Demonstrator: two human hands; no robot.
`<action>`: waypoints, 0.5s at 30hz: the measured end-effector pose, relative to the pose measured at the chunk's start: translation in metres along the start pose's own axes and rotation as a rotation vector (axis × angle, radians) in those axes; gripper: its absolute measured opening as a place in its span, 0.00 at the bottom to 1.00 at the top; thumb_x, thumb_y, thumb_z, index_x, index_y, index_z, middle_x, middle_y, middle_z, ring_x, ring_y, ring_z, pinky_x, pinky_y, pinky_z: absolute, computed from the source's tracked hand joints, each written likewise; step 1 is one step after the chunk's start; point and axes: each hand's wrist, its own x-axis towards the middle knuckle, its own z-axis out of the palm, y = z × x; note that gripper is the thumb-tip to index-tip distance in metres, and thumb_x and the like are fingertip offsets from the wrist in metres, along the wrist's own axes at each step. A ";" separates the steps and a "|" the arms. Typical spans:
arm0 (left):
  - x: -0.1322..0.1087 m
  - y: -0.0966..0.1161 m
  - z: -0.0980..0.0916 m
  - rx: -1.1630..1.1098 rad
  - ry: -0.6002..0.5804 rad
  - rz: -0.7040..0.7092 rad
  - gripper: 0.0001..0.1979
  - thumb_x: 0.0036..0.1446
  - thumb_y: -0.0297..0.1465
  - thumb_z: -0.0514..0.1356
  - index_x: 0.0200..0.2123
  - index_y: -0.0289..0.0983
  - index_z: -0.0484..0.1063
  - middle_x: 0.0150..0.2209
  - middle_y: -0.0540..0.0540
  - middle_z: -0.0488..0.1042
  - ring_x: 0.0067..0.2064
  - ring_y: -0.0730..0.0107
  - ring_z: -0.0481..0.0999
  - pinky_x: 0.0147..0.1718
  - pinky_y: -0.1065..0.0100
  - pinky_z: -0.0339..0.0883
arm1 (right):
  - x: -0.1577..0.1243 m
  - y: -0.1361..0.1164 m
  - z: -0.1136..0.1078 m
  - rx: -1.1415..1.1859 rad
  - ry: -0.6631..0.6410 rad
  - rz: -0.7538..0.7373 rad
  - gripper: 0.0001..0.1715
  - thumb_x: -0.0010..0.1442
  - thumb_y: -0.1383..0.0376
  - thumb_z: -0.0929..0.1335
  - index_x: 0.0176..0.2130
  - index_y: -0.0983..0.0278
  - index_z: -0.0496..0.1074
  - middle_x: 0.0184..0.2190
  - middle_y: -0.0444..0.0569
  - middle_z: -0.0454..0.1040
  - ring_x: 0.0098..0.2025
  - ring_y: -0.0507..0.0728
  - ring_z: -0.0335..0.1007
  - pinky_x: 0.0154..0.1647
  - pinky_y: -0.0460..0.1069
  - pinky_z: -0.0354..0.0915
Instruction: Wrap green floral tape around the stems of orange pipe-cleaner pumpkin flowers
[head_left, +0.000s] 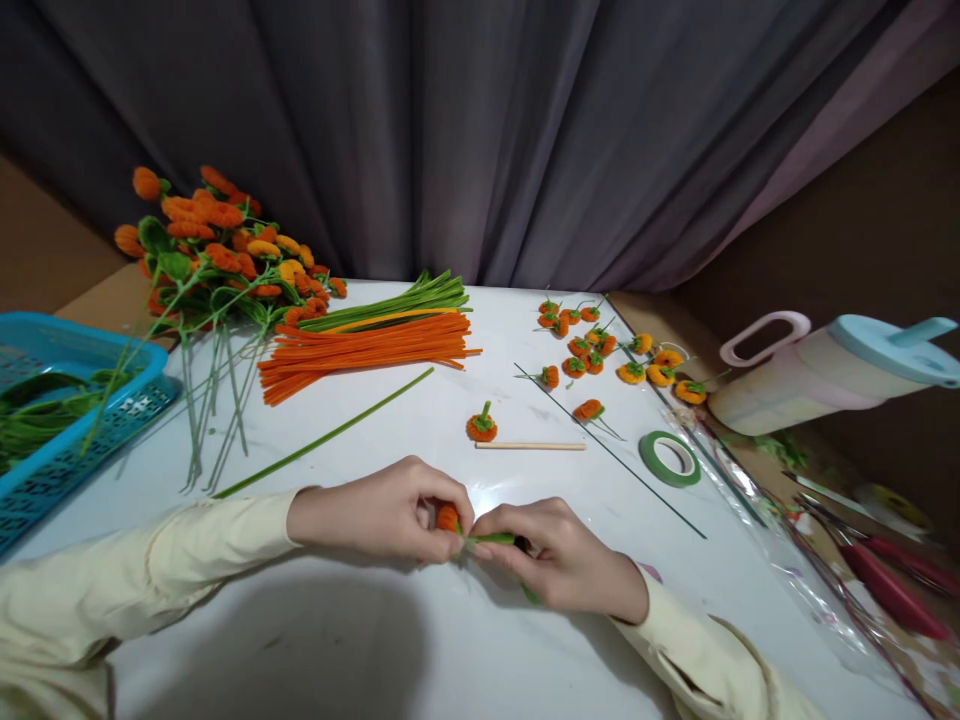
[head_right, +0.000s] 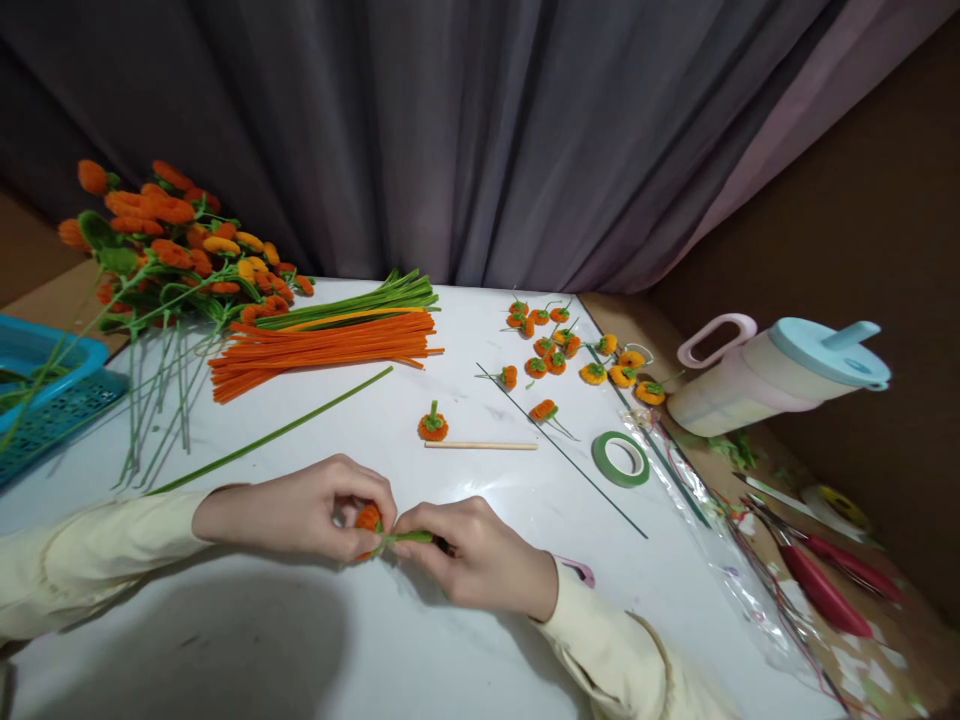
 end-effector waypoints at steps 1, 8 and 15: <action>0.000 0.000 0.000 -0.109 -0.033 -0.071 0.04 0.47 0.25 0.58 0.29 0.35 0.71 0.20 0.53 0.68 0.21 0.78 0.65 0.20 0.77 0.58 | -0.001 0.000 0.000 -0.060 -0.004 -0.048 0.12 0.66 0.65 0.62 0.36 0.67 0.72 0.21 0.44 0.73 0.19 0.47 0.60 0.21 0.42 0.57; 0.007 -0.006 -0.003 -0.519 -0.065 -0.267 0.05 0.45 0.30 0.61 0.25 0.33 0.71 0.21 0.50 0.72 0.22 0.76 0.69 0.18 0.77 0.64 | -0.002 -0.001 0.001 -0.547 0.024 -0.388 0.15 0.65 0.76 0.54 0.42 0.71 0.66 0.24 0.50 0.72 0.23 0.53 0.65 0.24 0.48 0.61; 0.011 -0.012 -0.005 -0.630 -0.115 -0.353 0.07 0.45 0.32 0.60 0.24 0.33 0.71 0.20 0.49 0.73 0.18 0.77 0.66 0.16 0.77 0.62 | -0.004 0.003 0.006 -0.663 0.046 -0.510 0.15 0.64 0.77 0.56 0.43 0.76 0.67 0.25 0.54 0.73 0.24 0.55 0.67 0.24 0.49 0.63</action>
